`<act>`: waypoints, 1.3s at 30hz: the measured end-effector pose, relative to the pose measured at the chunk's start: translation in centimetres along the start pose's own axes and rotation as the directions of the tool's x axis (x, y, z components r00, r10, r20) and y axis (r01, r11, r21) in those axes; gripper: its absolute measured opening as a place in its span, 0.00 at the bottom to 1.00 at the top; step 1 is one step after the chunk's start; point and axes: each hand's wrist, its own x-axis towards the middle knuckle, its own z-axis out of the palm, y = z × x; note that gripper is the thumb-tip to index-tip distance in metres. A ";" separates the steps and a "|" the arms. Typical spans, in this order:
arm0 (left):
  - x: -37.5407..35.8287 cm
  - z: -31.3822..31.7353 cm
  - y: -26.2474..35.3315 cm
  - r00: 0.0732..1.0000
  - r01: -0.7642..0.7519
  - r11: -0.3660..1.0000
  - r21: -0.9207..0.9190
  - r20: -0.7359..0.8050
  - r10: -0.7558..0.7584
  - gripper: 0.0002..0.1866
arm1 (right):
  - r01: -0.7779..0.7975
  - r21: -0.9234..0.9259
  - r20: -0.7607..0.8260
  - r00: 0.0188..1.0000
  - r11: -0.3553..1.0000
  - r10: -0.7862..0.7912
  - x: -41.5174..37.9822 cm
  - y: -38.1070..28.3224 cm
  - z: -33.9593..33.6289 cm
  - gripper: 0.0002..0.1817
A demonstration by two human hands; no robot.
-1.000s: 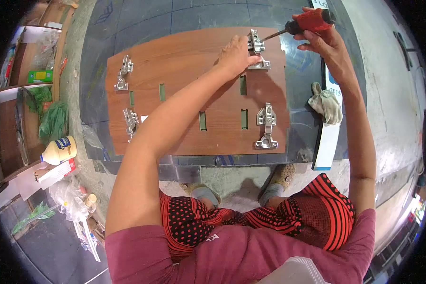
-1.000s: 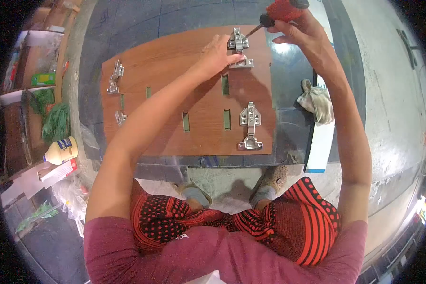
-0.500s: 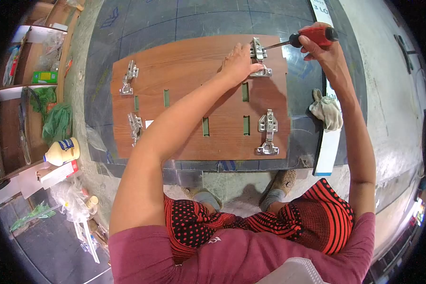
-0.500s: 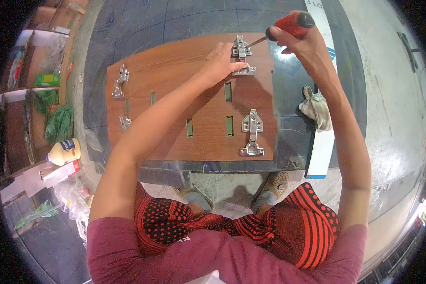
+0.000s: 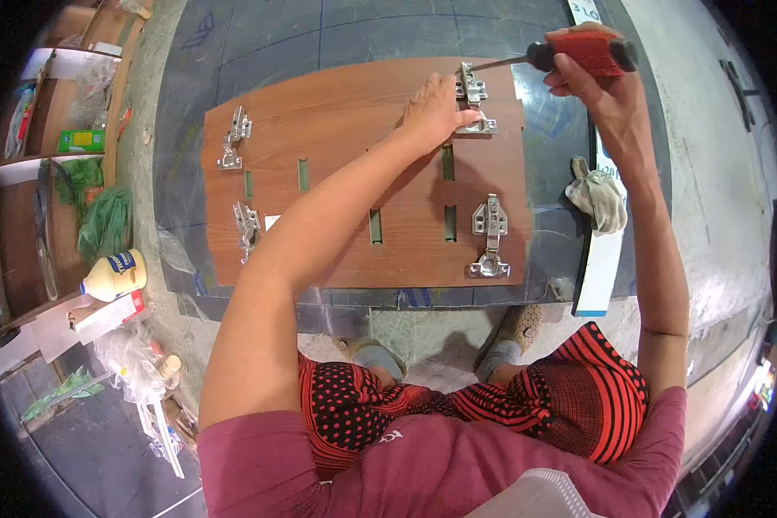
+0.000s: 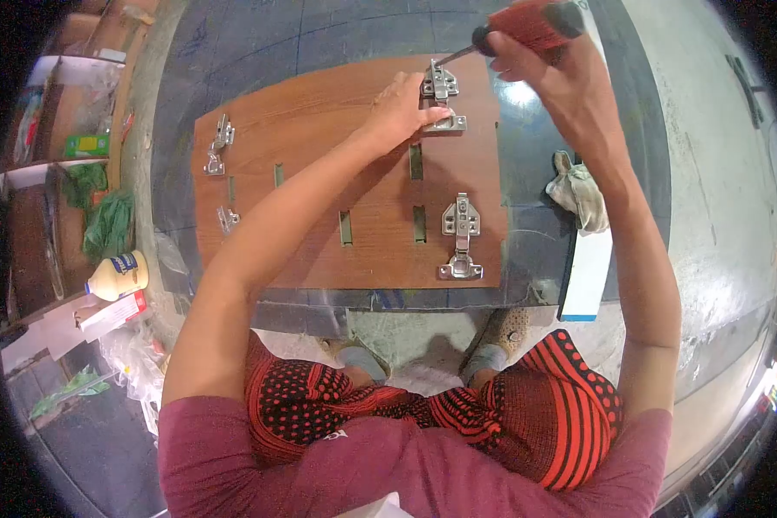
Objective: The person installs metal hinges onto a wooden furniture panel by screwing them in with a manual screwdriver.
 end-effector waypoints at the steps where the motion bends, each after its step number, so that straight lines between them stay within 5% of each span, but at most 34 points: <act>1: 0.0 0.0 0.1 1.000 -0.003 1.000 0.000 0.000 0.003 0.33 | -0.011 0.027 0.028 1.000 1.000 0.011 -0.2 0.3 0.3 0.20; 17: -0.2 -0.1 0.4 1.000 0.013 0.999 0.036 -0.020 -0.013 0.33 | -0.039 0.119 0.126 0.992 0.992 0.024 -0.6 0.3 2.5 0.20; 25: 0.1 -0.2 0.4 1.000 0.011 1.000 0.029 -0.017 -0.011 0.33 | 0.076 -0.090 0.166 0.984 0.993 -0.060 -0.7 -0.7 2.0 0.23; 39: 0.1 0.1 0.1 1.000 0.008 0.999 0.043 -0.010 -0.008 0.34 | 0.110 -0.186 0.172 0.982 0.976 -0.078 -0.7 0.0 2.8 0.25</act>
